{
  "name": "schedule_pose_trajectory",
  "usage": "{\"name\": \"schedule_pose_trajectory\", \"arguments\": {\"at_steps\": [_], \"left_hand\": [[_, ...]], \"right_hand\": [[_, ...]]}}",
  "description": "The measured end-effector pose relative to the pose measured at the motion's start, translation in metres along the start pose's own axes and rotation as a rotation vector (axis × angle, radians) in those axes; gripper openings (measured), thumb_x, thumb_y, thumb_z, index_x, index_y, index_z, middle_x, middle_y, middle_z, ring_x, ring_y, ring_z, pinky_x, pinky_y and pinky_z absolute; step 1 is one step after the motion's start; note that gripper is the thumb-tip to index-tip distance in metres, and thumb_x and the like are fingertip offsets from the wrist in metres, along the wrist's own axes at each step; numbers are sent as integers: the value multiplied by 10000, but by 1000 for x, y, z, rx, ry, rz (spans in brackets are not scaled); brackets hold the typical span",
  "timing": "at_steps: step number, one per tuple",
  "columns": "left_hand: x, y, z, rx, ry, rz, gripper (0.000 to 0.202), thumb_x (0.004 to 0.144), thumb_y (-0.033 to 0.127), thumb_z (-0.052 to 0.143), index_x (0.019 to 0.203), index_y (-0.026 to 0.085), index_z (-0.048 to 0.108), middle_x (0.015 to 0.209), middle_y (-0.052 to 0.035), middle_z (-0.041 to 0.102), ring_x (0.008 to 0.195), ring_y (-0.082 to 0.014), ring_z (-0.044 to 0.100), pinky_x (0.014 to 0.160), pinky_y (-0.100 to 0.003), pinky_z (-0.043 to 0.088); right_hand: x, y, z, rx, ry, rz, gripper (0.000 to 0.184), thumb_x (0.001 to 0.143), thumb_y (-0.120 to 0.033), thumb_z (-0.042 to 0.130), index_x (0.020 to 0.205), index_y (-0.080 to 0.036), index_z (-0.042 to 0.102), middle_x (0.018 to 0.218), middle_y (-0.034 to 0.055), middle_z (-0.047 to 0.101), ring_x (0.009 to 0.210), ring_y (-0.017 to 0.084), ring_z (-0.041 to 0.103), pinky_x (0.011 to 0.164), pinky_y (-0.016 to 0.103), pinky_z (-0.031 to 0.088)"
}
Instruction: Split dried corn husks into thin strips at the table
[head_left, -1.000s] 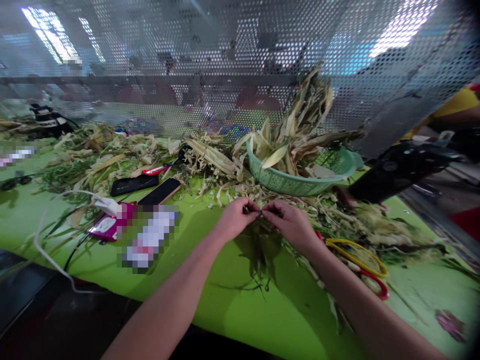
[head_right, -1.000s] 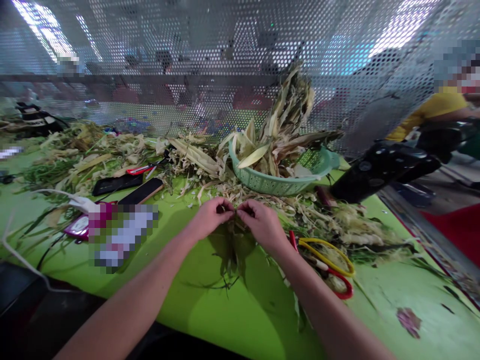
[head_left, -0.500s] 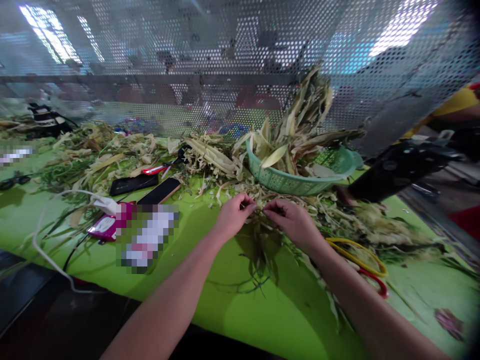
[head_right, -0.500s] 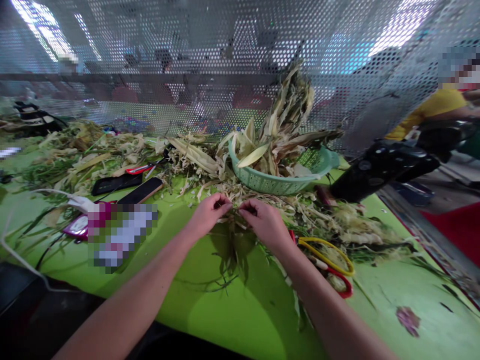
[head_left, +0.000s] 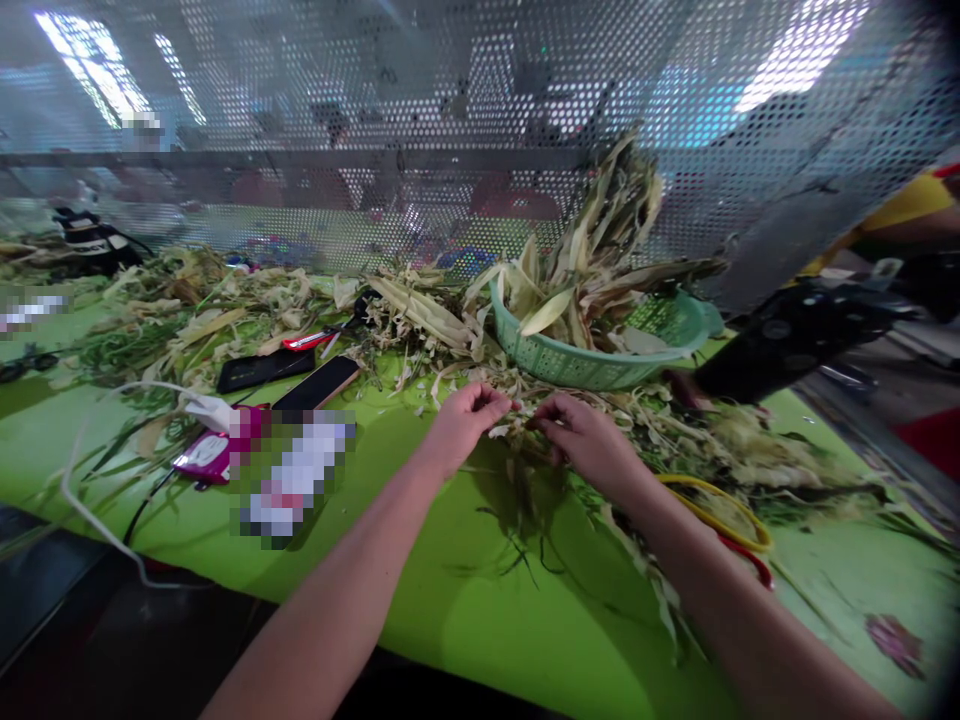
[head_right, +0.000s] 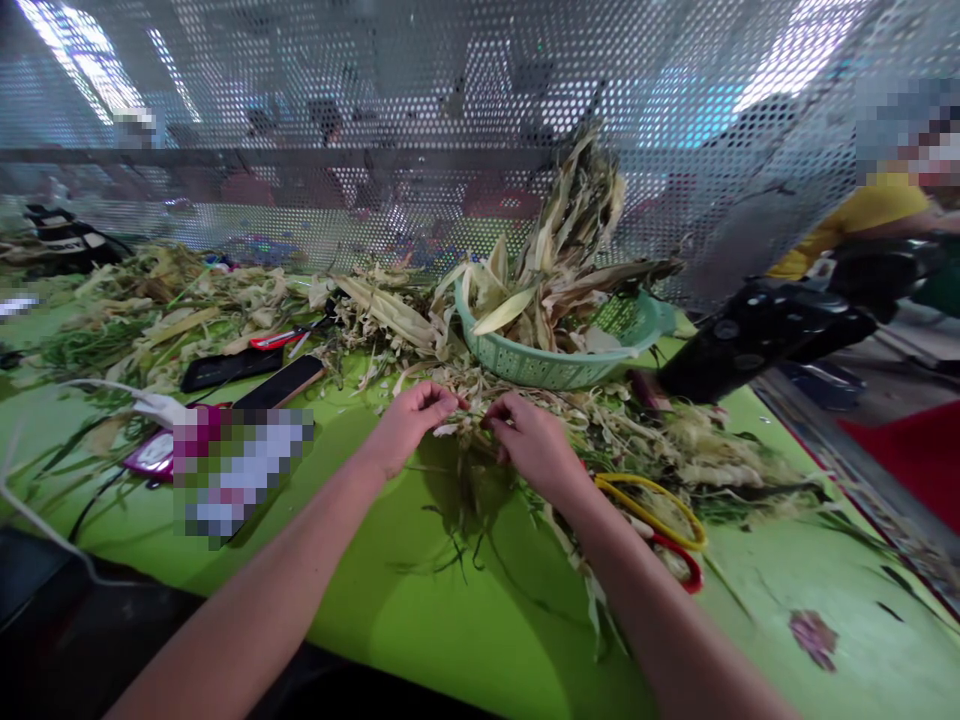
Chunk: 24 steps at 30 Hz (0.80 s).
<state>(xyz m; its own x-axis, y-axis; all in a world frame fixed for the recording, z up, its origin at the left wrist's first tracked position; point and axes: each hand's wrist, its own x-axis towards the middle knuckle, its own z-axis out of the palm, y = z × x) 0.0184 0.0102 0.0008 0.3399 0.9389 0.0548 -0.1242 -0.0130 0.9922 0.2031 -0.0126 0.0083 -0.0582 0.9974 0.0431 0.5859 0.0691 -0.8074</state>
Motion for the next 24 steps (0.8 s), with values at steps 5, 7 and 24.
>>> {"name": "schedule_pose_trajectory", "arguments": {"at_steps": [5, 7, 24], "left_hand": [[-2, 4, 3, -167, -52, 4, 231, 812, 352, 629, 790, 148, 521, 868, -35, 675, 553, -55, 371, 544, -217, 321], [-2, 5, 3, -174, -39, -1, 222, 812, 336, 629, 786, 149, 512, 834, -33, 669, 537, -52, 370, 528, -217, 320], [5, 0, -6, -58, 93, 13, 228, 793, 354, 638, 780, 151, 533, 704, 3, 598, 570, -76, 513, 587, -232, 426]], "right_hand": [[3, 6, 2, 188, -21, 43, 128, 761, -339, 577, 780, -218, 540, 599, -23, 592, 489, 154, 561, 483, 272, 424], [3, 7, 1, 166, -7, 6, 141, 759, -335, 587, 812, -204, 581, 618, -22, 580, 520, 141, 530, 499, 261, 412], [-2, -12, -1, 305, 20, 19, 223, 700, -356, 689, 821, -169, 699, 729, 20, 649, 686, 162, 553, 633, 281, 417]]}}
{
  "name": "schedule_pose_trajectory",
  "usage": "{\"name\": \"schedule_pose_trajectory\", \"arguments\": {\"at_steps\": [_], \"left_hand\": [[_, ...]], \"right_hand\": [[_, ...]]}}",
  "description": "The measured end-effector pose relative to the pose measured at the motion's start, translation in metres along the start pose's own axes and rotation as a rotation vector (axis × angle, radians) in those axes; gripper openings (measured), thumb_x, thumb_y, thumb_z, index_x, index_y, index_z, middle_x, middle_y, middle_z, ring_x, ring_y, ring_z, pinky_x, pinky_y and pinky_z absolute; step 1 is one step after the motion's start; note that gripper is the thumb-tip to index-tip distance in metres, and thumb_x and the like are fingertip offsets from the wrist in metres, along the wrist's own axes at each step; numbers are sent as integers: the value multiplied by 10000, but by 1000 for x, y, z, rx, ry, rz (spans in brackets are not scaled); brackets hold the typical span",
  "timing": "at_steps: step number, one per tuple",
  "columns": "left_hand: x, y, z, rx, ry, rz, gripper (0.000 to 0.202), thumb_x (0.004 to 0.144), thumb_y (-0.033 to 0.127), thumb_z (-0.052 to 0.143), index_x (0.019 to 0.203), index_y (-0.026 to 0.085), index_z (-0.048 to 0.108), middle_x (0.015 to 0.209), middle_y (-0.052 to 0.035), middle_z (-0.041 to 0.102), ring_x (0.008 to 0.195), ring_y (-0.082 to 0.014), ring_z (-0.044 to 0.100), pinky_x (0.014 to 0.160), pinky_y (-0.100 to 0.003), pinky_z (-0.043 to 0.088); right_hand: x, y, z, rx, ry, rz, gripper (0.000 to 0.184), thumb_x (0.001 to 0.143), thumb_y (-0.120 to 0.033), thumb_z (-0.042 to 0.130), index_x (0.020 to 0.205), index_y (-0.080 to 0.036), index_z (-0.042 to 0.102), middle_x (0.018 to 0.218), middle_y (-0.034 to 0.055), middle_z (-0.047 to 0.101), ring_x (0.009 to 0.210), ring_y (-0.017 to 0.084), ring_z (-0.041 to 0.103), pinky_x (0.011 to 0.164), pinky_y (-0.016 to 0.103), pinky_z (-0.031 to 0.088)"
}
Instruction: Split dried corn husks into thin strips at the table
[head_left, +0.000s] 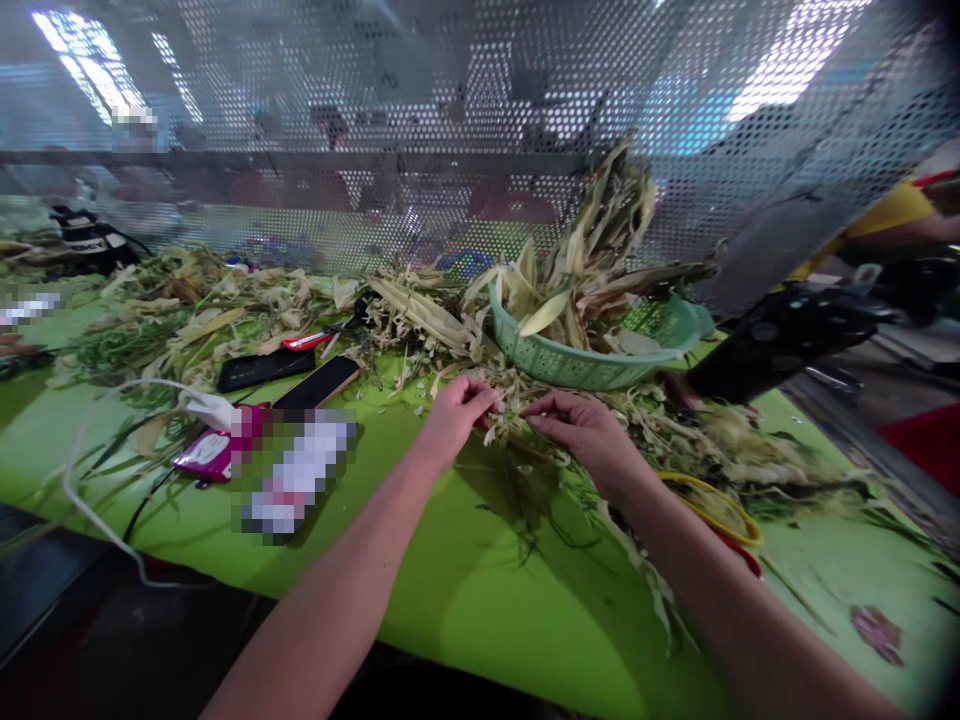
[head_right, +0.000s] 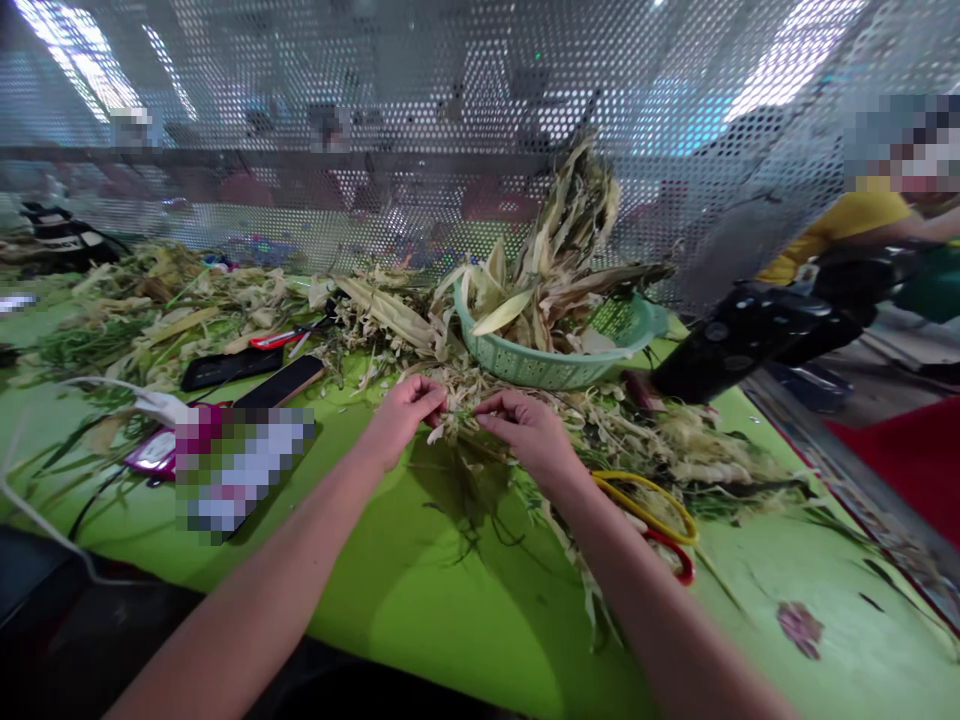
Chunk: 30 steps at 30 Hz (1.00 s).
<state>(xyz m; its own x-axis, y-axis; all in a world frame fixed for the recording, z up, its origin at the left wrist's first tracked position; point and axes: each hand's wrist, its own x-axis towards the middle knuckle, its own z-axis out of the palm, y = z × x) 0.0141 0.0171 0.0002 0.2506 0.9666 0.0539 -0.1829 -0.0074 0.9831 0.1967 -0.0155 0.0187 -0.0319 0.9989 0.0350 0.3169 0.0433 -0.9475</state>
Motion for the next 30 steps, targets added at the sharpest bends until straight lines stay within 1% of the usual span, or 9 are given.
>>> {"name": "schedule_pose_trajectory", "arguments": {"at_steps": [4, 8, 10, 13, 16, 19, 22, 27, 30], "left_hand": [[-2, 0, 0, -87, -45, -10, 261, 771, 380, 666, 791, 148, 546, 727, -5, 608, 612, -76, 523, 613, -223, 438], [-3, 2, 1, -149, -80, -15, 274, 760, 381, 684, 819, 147, 555, 769, -15, 630, 612, -72, 517, 626, -225, 430], [-4, 5, 1, -154, -69, -26, 287, 753, 389, 691, 851, 151, 565, 812, -16, 635, 620, -72, 515, 623, -222, 417], [-7, 12, 2, -104, -52, -75, 343, 747, 446, 688, 900, 156, 587, 825, -9, 617, 655, -86, 515, 630, -225, 401], [-9, 14, 3, -17, -133, -110, 397, 752, 506, 667, 918, 152, 603, 807, -9, 602, 716, -112, 525, 693, -246, 406], [-9, 9, 5, 70, -206, -55, 391, 719, 465, 715, 928, 153, 606, 838, -10, 602, 793, -130, 534, 765, -261, 406], [-7, 1, 6, 103, -177, 10, 333, 738, 424, 704, 910, 158, 599, 856, -10, 600, 819, -133, 538, 790, -265, 409], [-7, 0, 6, 119, -173, -1, 299, 768, 424, 673, 869, 155, 587, 824, -9, 598, 784, -130, 542, 754, -264, 417], [-9, 3, 6, 151, -182, -12, 306, 773, 428, 670, 893, 155, 603, 859, -21, 616, 810, -138, 555, 780, -274, 421]], "right_hand": [[0, 1, 1, -33, -189, 59, 354, 765, -441, 649, 1013, -192, 694, 858, 37, 683, 752, 184, 590, 650, 288, 438], [-2, 2, 6, -28, -286, 34, 286, 744, -457, 673, 806, -177, 674, 664, -18, 588, 597, 133, 501, 549, 250, 364], [-3, 1, 7, -34, -266, 13, 283, 737, -454, 685, 726, -174, 639, 595, -43, 522, 542, 107, 439, 514, 236, 315], [-3, 1, 6, -43, -201, -4, 316, 724, -481, 693, 718, -173, 623, 582, -51, 491, 521, 97, 400, 502, 234, 291], [-2, 2, 4, -71, -128, -44, 333, 723, -496, 688, 756, -169, 634, 631, -30, 533, 554, 111, 428, 522, 241, 317], [-2, 4, 4, -118, -61, -100, 322, 749, -491, 659, 785, -172, 644, 669, -8, 573, 587, 133, 462, 539, 251, 341], [-2, 4, 3, -149, -23, -147, 309, 781, -478, 633, 848, -178, 661, 701, 3, 595, 605, 143, 481, 546, 254, 351], [-3, 4, 1, -226, 64, -163, 300, 807, -458, 619, 917, -182, 661, 601, -28, 508, 544, 127, 425, 517, 252, 315], [-4, 3, 0, -225, 43, -178, 261, 812, -432, 616, 878, -182, 656, 656, -12, 555, 582, 132, 450, 552, 257, 337]]}}
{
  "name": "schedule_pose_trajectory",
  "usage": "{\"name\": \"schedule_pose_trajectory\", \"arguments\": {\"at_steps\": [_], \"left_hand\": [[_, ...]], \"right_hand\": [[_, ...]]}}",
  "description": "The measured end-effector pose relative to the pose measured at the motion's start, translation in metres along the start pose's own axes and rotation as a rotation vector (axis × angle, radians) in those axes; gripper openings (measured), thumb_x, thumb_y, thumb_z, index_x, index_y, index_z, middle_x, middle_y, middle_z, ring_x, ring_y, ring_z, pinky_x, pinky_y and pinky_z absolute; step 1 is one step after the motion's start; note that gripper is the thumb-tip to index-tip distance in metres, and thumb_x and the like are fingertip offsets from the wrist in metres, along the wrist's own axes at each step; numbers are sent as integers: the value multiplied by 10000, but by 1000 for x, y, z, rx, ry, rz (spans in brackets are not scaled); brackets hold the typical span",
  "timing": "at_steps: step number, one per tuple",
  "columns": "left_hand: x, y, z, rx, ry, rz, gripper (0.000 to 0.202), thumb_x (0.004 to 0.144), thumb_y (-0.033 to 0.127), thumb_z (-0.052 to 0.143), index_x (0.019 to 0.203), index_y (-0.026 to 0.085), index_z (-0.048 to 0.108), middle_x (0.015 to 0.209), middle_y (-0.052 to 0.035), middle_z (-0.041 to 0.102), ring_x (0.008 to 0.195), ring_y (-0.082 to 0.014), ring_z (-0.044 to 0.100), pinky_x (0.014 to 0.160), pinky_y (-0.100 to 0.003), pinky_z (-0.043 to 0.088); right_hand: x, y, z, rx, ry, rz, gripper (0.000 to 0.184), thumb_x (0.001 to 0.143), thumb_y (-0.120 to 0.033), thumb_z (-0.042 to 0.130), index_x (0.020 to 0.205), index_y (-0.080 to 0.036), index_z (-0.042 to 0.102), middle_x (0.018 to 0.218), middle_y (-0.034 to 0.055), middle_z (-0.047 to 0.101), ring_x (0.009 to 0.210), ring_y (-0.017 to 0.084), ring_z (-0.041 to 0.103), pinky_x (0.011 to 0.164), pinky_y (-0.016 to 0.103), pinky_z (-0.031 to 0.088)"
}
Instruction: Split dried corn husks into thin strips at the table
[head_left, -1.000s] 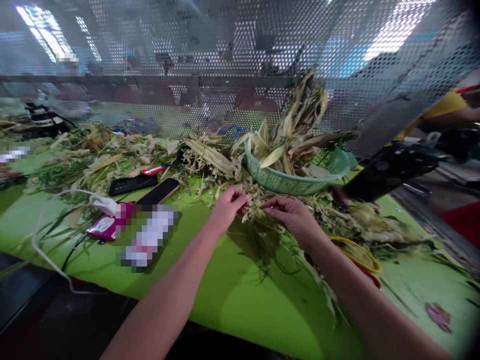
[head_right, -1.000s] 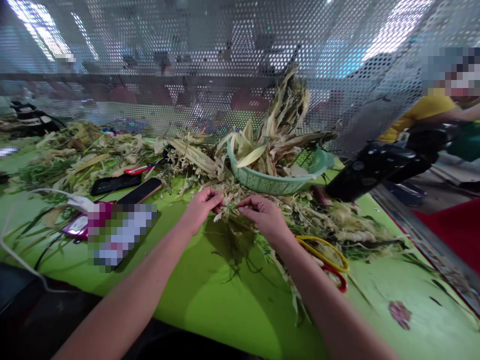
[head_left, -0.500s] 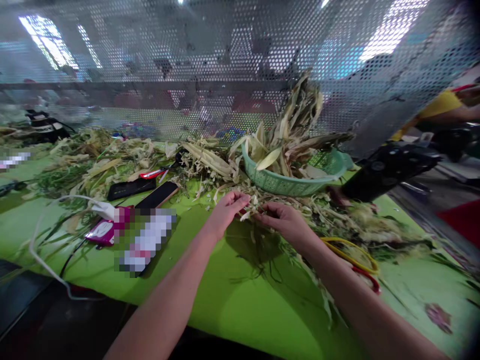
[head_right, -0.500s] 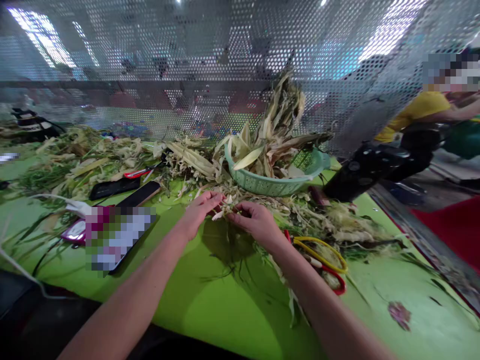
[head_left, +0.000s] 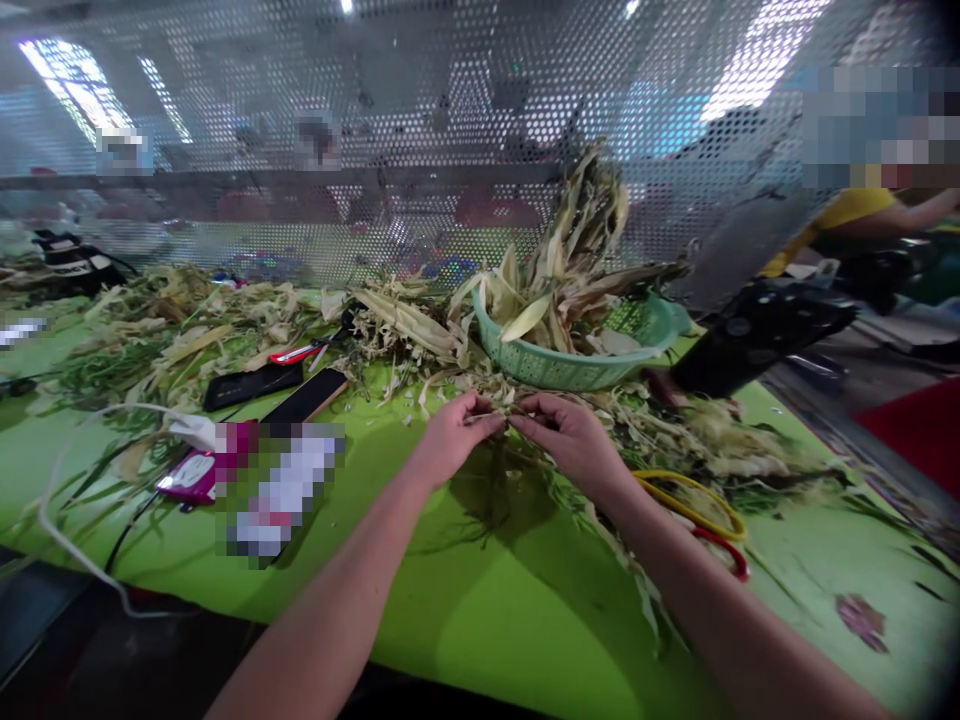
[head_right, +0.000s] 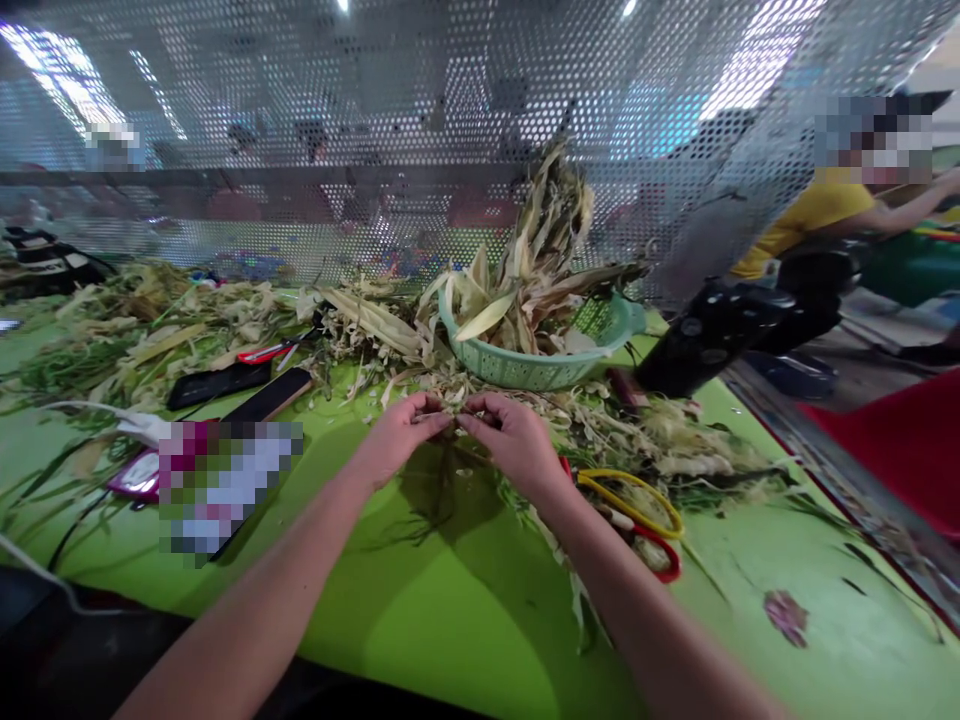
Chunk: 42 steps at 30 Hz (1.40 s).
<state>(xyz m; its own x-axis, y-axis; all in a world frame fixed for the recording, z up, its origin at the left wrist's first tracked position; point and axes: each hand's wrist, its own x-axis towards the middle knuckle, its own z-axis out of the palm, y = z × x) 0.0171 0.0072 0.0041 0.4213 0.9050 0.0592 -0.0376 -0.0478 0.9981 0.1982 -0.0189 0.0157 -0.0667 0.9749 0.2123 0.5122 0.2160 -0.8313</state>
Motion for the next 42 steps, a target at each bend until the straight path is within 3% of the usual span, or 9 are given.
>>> {"name": "schedule_pose_trajectory", "arguments": {"at_steps": [4, 11, 16, 20, 26, 29, 33, 38, 42], "left_hand": [[-1, 2, 0, -7, -3, -26, 342, 754, 446, 689, 910, 149, 623, 882, -41, 647, 806, -148, 582, 779, -281, 430], [0, 2, -1, -14, -42, -44, 377, 717, 458, 717, 889, 134, 632, 725, -15, 638, 664, -135, 576, 660, -260, 431], [-1, 5, -5, 77, -96, -25, 343, 744, 454, 693, 858, 134, 650, 742, -25, 640, 689, -141, 579, 677, -264, 421], [-2, 7, -5, 52, -58, -35, 332, 752, 415, 697, 909, 131, 630, 735, -12, 613, 679, -123, 555, 672, -251, 421], [-4, 9, -3, -42, -51, -17, 416, 755, 367, 713, 1094, 166, 579, 817, -14, 625, 757, -124, 575, 736, -257, 445], [-4, 6, -2, -101, -55, -81, 398, 768, 413, 694, 1062, 169, 582, 845, -27, 635, 777, -134, 588, 760, -280, 458], [-2, 1, 0, -138, -71, -118, 376, 764, 458, 683, 968, 156, 593, 845, -40, 646, 771, -148, 594, 771, -305, 454], [-2, 3, -1, 66, -94, -36, 340, 769, 476, 662, 851, 156, 582, 762, -17, 617, 689, -142, 549, 675, -273, 406], [-4, 5, 0, 287, -24, 27, 242, 789, 407, 649, 779, 177, 574, 752, -14, 603, 692, -156, 529, 668, -278, 373]], "right_hand": [[0, -1, -1, -9, -22, 12, 259, 822, -432, 593, 784, -180, 639, 647, -10, 550, 587, 135, 450, 561, 263, 337], [1, 3, -1, -39, -28, -14, 243, 820, -415, 578, 772, -183, 634, 671, 4, 591, 623, 149, 490, 586, 264, 363], [1, 3, -1, -72, -41, -14, 249, 835, -427, 566, 768, -195, 626, 652, -4, 574, 605, 150, 483, 580, 264, 363], [1, 1, 0, -32, -51, -24, 262, 841, -443, 570, 813, -188, 625, 707, 5, 589, 639, 151, 489, 594, 261, 370], [0, -4, 3, 161, -127, 76, 348, 825, -514, 582, 696, -195, 528, 598, -45, 418, 559, 114, 378, 520, 240, 307], [0, -3, 3, 257, -93, 116, 343, 800, -517, 619, 721, -192, 545, 620, -39, 461, 575, 116, 407, 535, 242, 331], [1, -2, 2, 213, -53, 97, 337, 798, -521, 619, 762, -187, 589, 660, -14, 520, 623, 136, 443, 568, 255, 362], [1, -5, 2, 85, -60, 34, 324, 808, -491, 602, 696, -188, 572, 636, -15, 503, 620, 141, 435, 585, 267, 356], [0, -4, 3, 0, -64, -4, 307, 816, -445, 604, 655, -190, 546, 593, -34, 460, 584, 130, 409, 556, 262, 318]]}}
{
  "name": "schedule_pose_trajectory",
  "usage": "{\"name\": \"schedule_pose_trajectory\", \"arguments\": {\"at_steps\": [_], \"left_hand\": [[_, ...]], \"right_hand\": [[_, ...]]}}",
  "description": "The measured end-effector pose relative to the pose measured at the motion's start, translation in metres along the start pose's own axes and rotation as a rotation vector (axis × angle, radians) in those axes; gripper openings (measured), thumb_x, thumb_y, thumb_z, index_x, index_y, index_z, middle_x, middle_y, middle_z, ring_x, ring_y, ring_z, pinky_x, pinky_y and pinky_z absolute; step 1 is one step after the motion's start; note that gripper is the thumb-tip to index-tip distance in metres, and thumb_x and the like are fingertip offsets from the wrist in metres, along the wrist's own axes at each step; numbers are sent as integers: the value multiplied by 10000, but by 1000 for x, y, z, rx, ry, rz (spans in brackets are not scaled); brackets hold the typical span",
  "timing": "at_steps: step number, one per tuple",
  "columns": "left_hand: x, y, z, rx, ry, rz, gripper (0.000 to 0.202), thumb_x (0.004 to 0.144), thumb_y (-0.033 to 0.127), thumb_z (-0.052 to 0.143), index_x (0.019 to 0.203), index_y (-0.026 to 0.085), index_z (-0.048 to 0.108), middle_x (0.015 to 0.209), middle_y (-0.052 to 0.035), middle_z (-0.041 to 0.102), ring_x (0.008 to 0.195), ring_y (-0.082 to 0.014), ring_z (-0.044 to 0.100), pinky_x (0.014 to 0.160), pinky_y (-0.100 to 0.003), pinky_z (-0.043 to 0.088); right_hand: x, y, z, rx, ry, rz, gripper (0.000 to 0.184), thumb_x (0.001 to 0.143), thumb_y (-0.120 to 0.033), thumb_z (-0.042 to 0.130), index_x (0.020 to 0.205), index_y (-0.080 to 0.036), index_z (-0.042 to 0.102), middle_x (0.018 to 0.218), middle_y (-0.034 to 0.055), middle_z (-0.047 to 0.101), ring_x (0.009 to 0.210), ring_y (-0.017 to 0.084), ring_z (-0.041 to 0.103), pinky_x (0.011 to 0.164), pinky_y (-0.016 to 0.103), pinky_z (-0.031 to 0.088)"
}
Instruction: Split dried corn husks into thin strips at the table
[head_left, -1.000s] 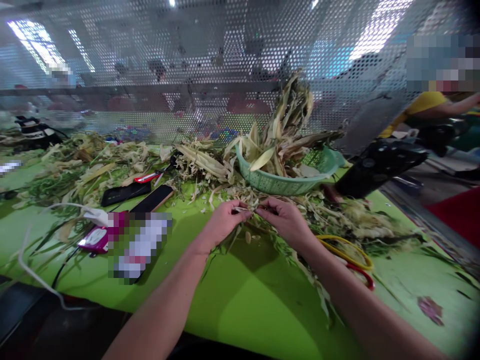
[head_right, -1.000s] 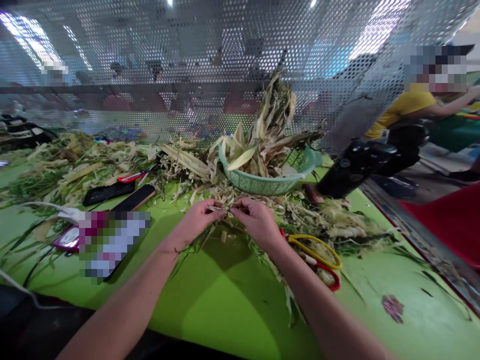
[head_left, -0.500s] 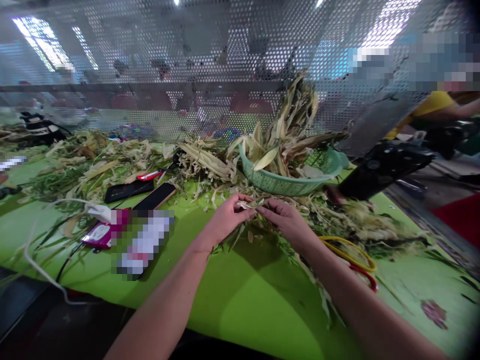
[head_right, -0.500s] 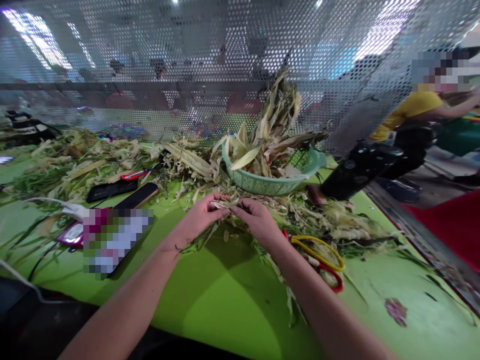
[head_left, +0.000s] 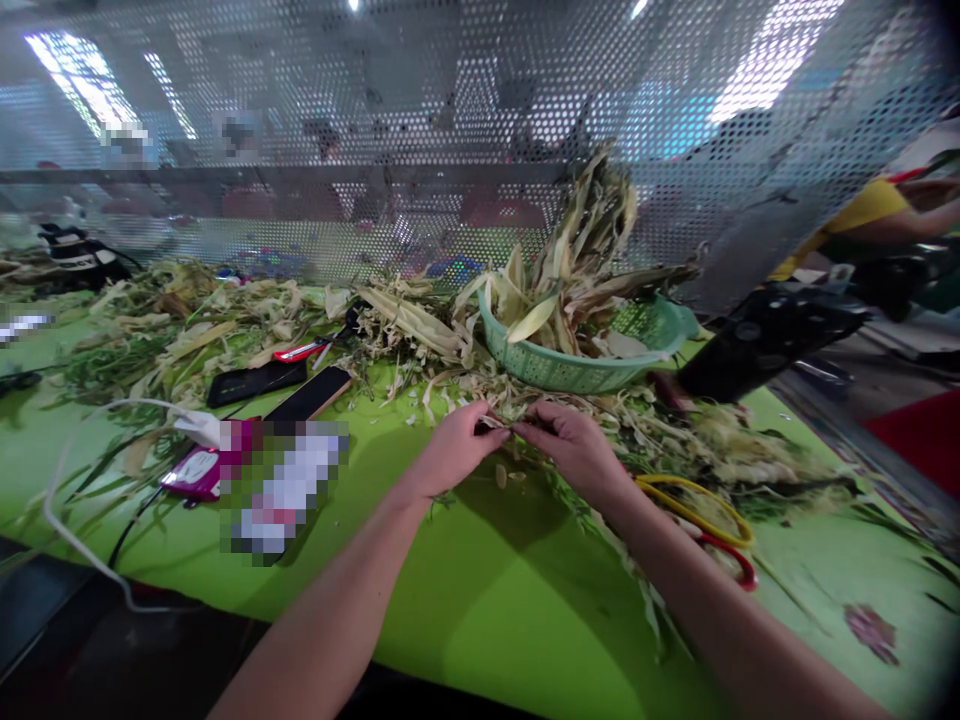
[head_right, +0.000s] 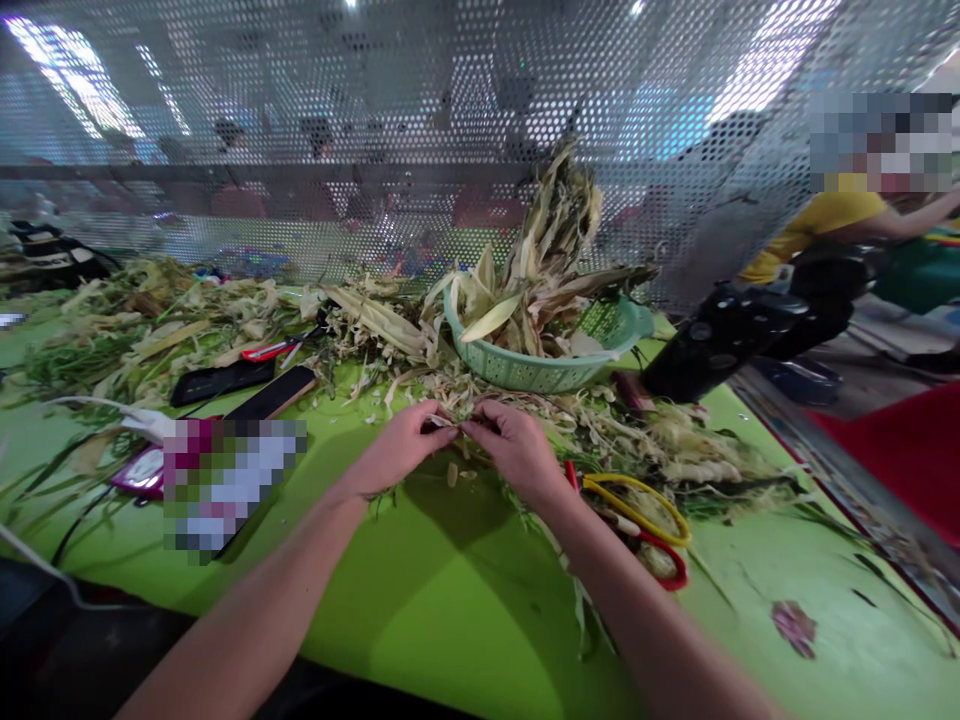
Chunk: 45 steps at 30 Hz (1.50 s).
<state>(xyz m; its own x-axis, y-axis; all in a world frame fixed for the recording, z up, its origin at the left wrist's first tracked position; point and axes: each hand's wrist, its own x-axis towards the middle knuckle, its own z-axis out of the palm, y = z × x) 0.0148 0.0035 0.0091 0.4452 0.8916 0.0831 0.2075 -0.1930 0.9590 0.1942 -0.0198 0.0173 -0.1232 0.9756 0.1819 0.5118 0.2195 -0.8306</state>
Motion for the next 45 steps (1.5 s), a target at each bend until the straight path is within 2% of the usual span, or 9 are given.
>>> {"name": "schedule_pose_trajectory", "arguments": {"at_steps": [3, 6, 10, 14, 19, 28, 32, 39, 45], "left_hand": [[-1, 1, 2, -60, 16, -30, 215, 806, 392, 631, 835, 185, 581, 788, -21, 615, 716, -161, 546, 686, -283, 383], [0, 3, 2, -172, 56, -62, 245, 804, 401, 633, 894, 181, 573, 826, -25, 616, 741, -153, 555, 715, -285, 406], [0, 5, 3, -146, 241, 38, 216, 783, 315, 656, 901, 177, 540, 853, -21, 588, 777, -140, 540, 729, -270, 424], [-1, 6, 9, -30, 301, 134, 190, 754, 175, 639, 896, 190, 515, 803, 1, 553, 712, -121, 515, 675, -252, 409], [-4, 10, 14, 103, 288, 211, 172, 737, 106, 621, 854, 191, 527, 848, -16, 557, 749, -131, 523, 701, -271, 413], [-1, 9, 5, -463, 193, -54, 481, 710, 319, 757, 1113, 172, 539, 952, -59, 628, 851, -149, 602, 812, -318, 479], [0, 5, 6, -568, 81, -112, 349, 712, 328, 753, 983, 140, 639, 865, -52, 658, 786, -139, 614, 783, -303, 489], [0, 4, 11, -738, 121, -178, 320, 657, 268, 798, 897, 132, 637, 754, -25, 653, 661, -106, 612, 690, -262, 511], [-1, 11, 11, -774, 77, -257, 286, 652, 196, 788, 873, 118, 625, 710, -27, 635, 608, -114, 623, 627, -260, 519]], "right_hand": [[0, 2, 0, -23, 38, -7, 286, 834, -444, 590, 709, -188, 565, 619, -29, 474, 598, 132, 418, 559, 262, 317], [0, 1, -1, 44, 91, 30, 284, 817, -463, 614, 879, -186, 598, 631, -36, 467, 582, 123, 409, 534, 253, 308], [-1, -7, -3, 219, 120, 88, 355, 768, -488, 665, 918, -180, 574, 655, -31, 492, 568, 108, 421, 495, 233, 309], [-3, -16, -2, 298, 28, 145, 365, 791, -530, 621, 882, -182, 559, 636, -25, 492, 540, 104, 416, 467, 229, 327], [-2, -11, 1, 288, 40, 96, 372, 746, -539, 666, 793, -190, 547, 634, -34, 465, 566, 111, 414, 493, 236, 334], [-1, -8, -4, 288, 112, 88, 326, 751, -496, 680, 806, -187, 591, 644, -35, 479, 559, 109, 401, 508, 242, 319], [-1, -10, -3, 262, 105, 60, 302, 749, -463, 698, 810, -178, 615, 694, -8, 541, 631, 130, 469, 563, 249, 366], [-2, -9, -2, 175, 132, 40, 314, 776, -494, 651, 744, -184, 612, 660, -5, 549, 597, 133, 459, 536, 251, 348], [-2, -11, -2, 192, 113, 42, 307, 755, -474, 674, 690, -188, 583, 635, -20, 518, 591, 126, 445, 537, 250, 345]]}}
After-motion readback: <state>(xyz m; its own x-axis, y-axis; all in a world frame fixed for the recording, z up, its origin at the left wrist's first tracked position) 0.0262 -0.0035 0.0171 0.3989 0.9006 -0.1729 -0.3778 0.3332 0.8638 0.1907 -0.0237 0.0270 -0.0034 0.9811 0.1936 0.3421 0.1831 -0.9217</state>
